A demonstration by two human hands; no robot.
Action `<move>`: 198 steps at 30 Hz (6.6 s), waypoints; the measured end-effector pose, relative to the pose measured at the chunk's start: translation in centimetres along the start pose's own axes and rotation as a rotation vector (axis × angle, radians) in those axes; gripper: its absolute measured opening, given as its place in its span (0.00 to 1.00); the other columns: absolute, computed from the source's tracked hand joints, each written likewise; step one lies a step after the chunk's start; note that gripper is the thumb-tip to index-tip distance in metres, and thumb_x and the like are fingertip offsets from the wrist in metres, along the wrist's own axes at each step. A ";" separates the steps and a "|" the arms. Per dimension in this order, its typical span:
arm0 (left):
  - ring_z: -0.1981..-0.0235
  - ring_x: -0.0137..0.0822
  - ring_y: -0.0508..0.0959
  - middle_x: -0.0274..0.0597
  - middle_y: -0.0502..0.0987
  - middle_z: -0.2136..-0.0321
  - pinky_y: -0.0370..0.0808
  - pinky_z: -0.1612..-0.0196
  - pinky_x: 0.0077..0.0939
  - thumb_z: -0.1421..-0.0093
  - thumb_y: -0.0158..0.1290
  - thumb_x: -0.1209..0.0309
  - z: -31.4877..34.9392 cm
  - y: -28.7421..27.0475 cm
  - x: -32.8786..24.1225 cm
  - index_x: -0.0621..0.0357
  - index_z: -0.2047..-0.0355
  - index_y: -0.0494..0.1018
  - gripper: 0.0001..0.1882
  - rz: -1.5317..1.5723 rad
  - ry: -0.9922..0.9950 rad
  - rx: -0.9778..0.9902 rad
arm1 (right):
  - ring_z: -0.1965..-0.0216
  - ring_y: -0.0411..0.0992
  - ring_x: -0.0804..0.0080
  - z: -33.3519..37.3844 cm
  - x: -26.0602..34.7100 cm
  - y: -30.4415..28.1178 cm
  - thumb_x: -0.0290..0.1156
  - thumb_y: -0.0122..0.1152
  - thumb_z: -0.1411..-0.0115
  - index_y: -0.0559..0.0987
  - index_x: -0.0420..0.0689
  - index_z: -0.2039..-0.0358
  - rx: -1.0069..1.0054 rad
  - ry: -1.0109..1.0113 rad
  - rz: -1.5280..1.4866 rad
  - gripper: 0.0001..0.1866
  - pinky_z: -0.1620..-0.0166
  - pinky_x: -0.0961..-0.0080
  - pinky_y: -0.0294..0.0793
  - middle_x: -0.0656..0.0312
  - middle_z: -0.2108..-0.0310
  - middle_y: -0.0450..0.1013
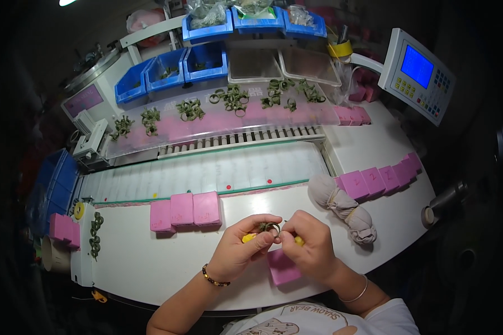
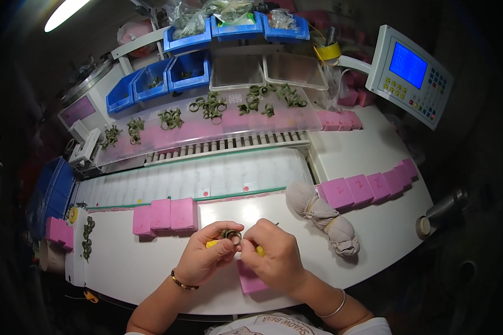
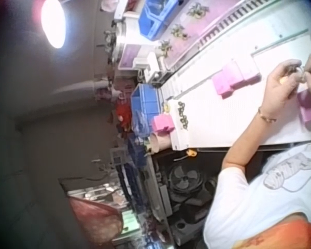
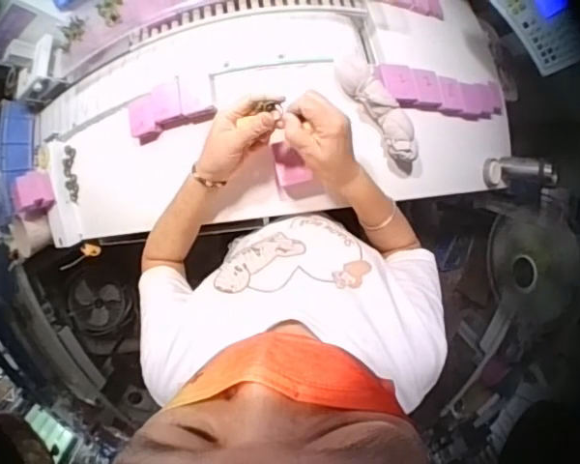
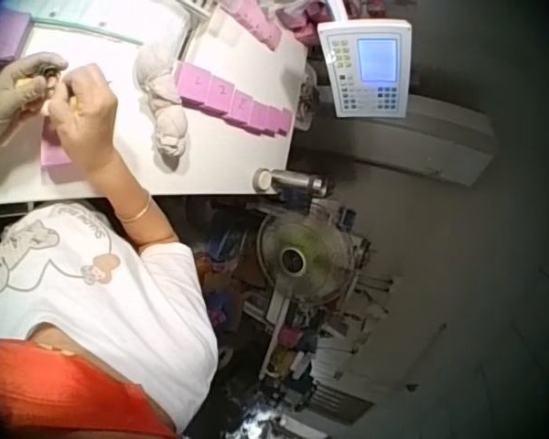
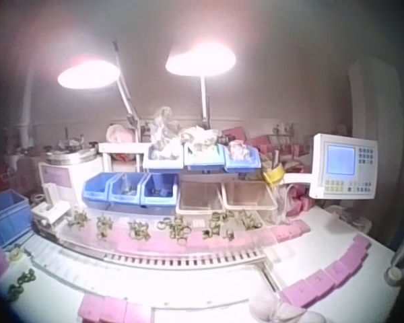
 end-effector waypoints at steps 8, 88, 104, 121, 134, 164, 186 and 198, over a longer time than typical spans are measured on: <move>0.66 0.19 0.74 0.33 0.77 0.65 0.72 0.66 0.14 0.40 0.60 0.80 0.5 0.4 -1.0 0.59 0.47 0.75 0.20 -0.684 0.448 -0.110 | 0.76 0.60 0.88 1.0 -3.3 -0.2 0.31 0.56 0.35 0.76 0.41 0.69 0.259 0.929 -1.109 0.08 0.72 0.89 0.59 0.71 0.74 0.68; 0.57 0.37 0.81 0.48 0.77 0.54 0.79 0.50 0.32 0.37 0.54 0.83 -0.2 -0.4 -0.4 0.68 0.48 0.71 0.17 -0.165 0.166 -0.092 | 0.58 0.78 0.70 1.6 -1.6 -2.0 0.16 0.53 0.35 0.75 0.34 0.49 -0.075 0.620 -0.869 0.14 0.50 0.74 0.79 0.52 0.56 0.77; 0.52 0.37 0.80 0.53 0.78 0.54 0.81 0.47 0.31 0.43 0.58 0.89 1.1 0.5 -0.4 0.68 0.58 0.72 0.13 -0.330 0.286 -0.158 | 0.61 0.79 0.63 1.7 1.0 -1.8 0.11 0.66 0.48 0.81 0.40 0.61 -0.083 0.023 -0.014 0.14 0.58 0.74 0.80 0.52 0.62 0.79; 0.61 0.35 0.82 0.47 0.80 0.60 0.82 0.55 0.28 0.39 0.57 0.82 1.3 0.6 -1.1 0.70 0.54 0.75 0.12 -0.384 0.283 -0.135 | 0.62 0.80 0.64 1.9 1.0 -1.9 0.11 0.66 0.50 0.81 0.38 0.62 -0.095 0.017 -0.072 0.14 0.60 0.76 0.82 0.54 0.62 0.79; 0.66 0.28 0.82 0.43 0.82 0.64 0.81 0.61 0.22 0.34 0.56 0.74 1.5 0.4 -0.3 0.68 0.54 0.77 0.11 -0.376 0.180 -0.135 | 0.66 0.79 0.62 1.9 1.9 -1.4 0.11 0.69 0.55 0.80 0.41 0.65 -0.055 -0.179 0.151 0.16 0.62 0.74 0.81 0.54 0.63 0.78; 0.69 0.41 0.80 0.46 0.79 0.67 0.77 0.68 0.29 0.54 0.65 0.82 1.3 1.9 -1.2 0.64 0.55 0.75 0.23 -1.139 0.912 -0.071 | 0.49 0.73 0.70 2.0 0.3 -0.7 0.20 0.64 0.40 0.72 0.37 0.42 0.061 0.509 -0.687 0.24 0.47 0.74 0.77 0.55 0.46 0.71; 0.67 0.35 0.81 0.44 0.79 0.65 0.79 0.67 0.25 0.48 0.64 0.83 0.9 1.5 -0.9 0.61 0.53 0.74 0.22 -1.158 0.785 -0.218 | 0.49 0.71 0.56 -2.6 -7.5 -7.3 0.34 0.67 0.43 0.79 0.48 0.48 0.215 0.090 0.607 0.21 0.49 0.62 0.73 0.55 0.50 0.72; 0.66 0.36 0.80 0.44 0.79 0.66 0.79 0.63 0.25 0.44 0.63 0.78 0.2 0.6 -0.7 0.62 0.59 0.77 0.12 -1.230 0.521 -0.181 | 0.55 0.72 0.55 -2.0 -4.4 -9.5 0.25 0.66 0.47 0.77 0.43 0.50 0.120 0.208 0.468 0.22 0.52 0.64 0.73 0.54 0.57 0.71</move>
Point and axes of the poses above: each hand's wrist, its own z-axis away from the middle knuckle, its own y-axis out of the palm, x = y × z, the point moved 3 cm from there along -z, towards the middle knuckle
